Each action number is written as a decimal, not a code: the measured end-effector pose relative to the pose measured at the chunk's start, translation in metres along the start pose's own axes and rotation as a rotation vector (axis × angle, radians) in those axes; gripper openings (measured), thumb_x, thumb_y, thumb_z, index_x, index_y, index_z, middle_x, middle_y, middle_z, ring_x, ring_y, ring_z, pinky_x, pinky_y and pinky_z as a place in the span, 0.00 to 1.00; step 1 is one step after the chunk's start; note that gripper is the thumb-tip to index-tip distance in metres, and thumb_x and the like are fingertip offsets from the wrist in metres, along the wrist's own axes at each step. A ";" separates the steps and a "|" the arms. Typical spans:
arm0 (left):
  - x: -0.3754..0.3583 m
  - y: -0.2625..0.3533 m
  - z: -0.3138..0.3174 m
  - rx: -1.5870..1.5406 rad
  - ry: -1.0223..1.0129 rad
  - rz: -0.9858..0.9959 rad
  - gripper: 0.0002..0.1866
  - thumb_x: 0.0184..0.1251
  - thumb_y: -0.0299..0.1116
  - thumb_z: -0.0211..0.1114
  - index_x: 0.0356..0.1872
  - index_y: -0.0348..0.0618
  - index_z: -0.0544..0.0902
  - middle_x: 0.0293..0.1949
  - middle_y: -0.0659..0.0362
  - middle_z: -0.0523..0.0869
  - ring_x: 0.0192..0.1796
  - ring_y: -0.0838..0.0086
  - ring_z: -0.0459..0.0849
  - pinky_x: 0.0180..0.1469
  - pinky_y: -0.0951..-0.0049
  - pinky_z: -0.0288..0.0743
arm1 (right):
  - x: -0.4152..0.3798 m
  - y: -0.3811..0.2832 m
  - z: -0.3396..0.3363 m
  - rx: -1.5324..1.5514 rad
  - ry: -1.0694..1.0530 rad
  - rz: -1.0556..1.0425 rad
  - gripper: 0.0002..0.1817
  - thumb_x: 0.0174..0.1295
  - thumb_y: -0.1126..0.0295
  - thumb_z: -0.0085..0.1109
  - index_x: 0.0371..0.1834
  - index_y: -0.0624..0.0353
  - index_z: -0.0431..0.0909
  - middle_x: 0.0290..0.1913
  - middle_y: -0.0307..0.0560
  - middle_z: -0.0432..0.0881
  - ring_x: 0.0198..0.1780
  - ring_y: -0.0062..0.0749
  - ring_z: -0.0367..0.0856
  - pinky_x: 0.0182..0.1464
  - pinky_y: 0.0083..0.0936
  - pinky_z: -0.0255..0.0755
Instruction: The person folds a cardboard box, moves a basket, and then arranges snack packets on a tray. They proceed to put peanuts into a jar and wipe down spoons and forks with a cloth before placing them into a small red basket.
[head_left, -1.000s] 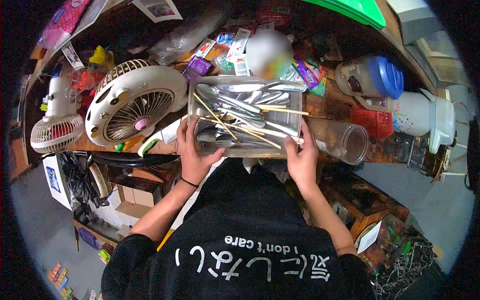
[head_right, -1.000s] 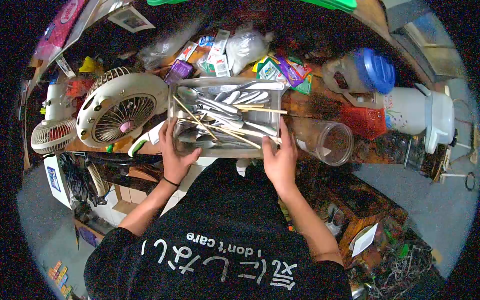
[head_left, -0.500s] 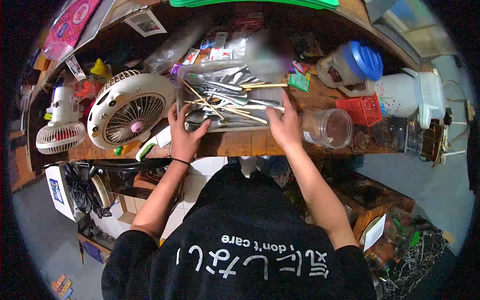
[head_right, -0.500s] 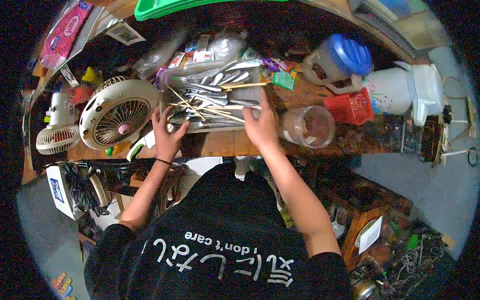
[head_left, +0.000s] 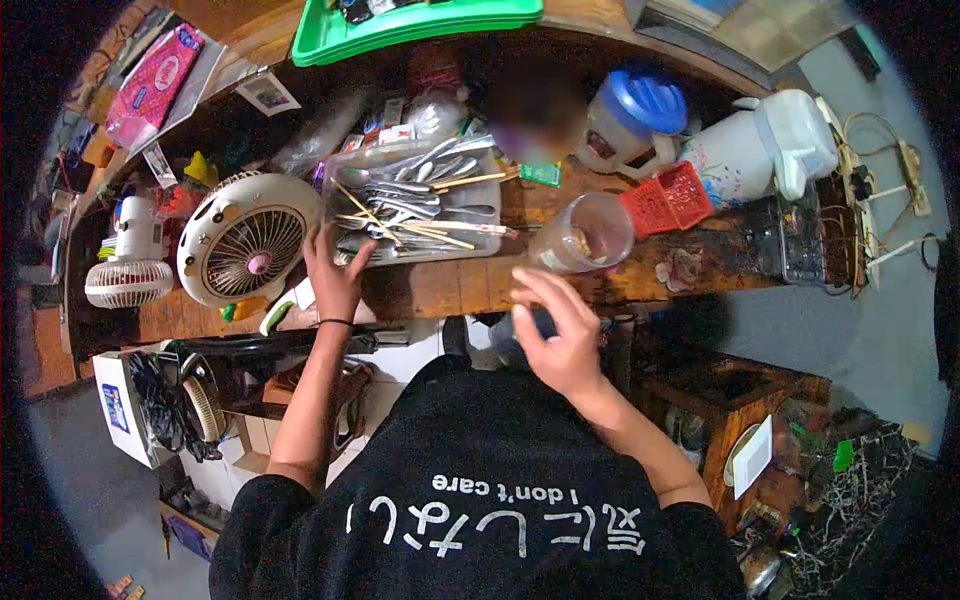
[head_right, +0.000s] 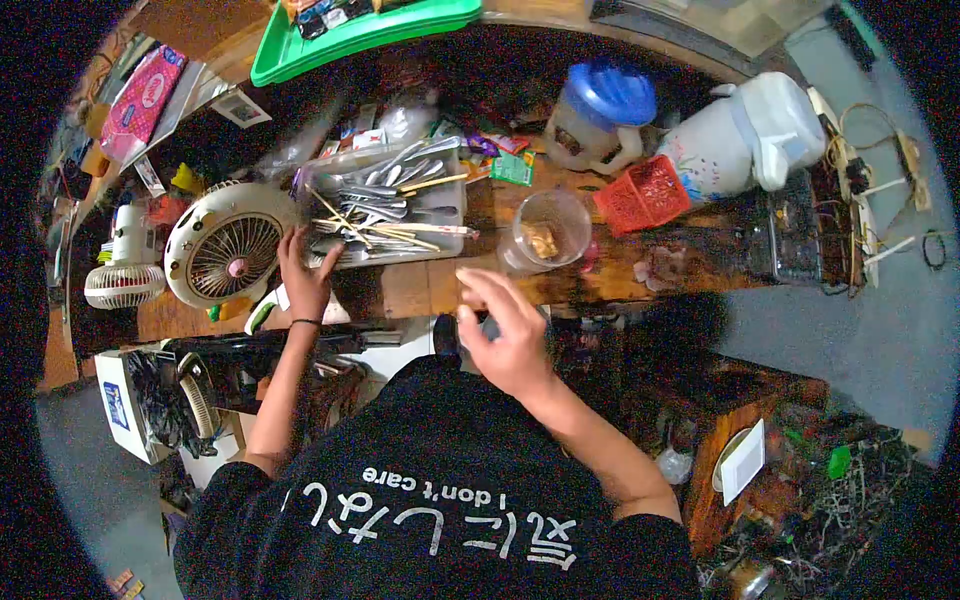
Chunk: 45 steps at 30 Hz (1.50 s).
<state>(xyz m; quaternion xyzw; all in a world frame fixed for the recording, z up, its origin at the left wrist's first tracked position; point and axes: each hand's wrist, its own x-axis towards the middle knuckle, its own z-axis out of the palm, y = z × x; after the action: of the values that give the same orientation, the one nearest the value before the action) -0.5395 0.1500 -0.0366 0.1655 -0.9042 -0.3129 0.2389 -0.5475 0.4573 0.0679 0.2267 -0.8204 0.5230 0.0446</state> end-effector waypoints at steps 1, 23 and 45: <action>-0.006 0.012 0.002 0.061 0.117 0.012 0.31 0.53 0.41 0.75 0.54 0.36 0.75 0.59 0.42 0.70 0.61 0.48 0.69 0.62 0.56 0.63 | -0.005 0.002 -0.012 0.069 0.047 0.046 0.16 0.56 0.79 0.58 0.50 0.64 0.79 0.48 0.54 0.81 0.47 0.44 0.82 0.52 0.33 0.74; -0.045 0.197 0.141 -0.488 -0.357 0.240 0.52 0.37 0.35 0.81 0.66 0.37 0.60 0.63 0.45 0.70 0.65 0.56 0.70 0.66 0.61 0.64 | -0.028 0.200 -0.102 0.166 0.152 0.318 0.38 0.41 0.67 0.77 0.56 0.57 0.65 0.55 0.53 0.69 0.53 0.44 0.75 0.56 0.37 0.72; -0.120 0.316 0.101 -0.518 -0.997 0.521 0.52 0.34 0.42 0.78 0.66 0.37 0.63 0.60 0.47 0.72 0.65 0.57 0.70 0.67 0.61 0.63 | -0.090 0.083 -0.240 0.668 0.089 0.072 0.39 0.42 0.68 0.77 0.56 0.55 0.60 0.60 0.53 0.68 0.63 0.37 0.68 0.66 0.36 0.62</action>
<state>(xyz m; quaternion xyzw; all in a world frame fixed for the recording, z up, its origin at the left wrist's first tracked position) -0.5415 0.4900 0.0579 -0.2901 -0.8124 -0.4934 -0.1114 -0.5414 0.7266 0.0779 0.1765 -0.6085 0.7735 -0.0151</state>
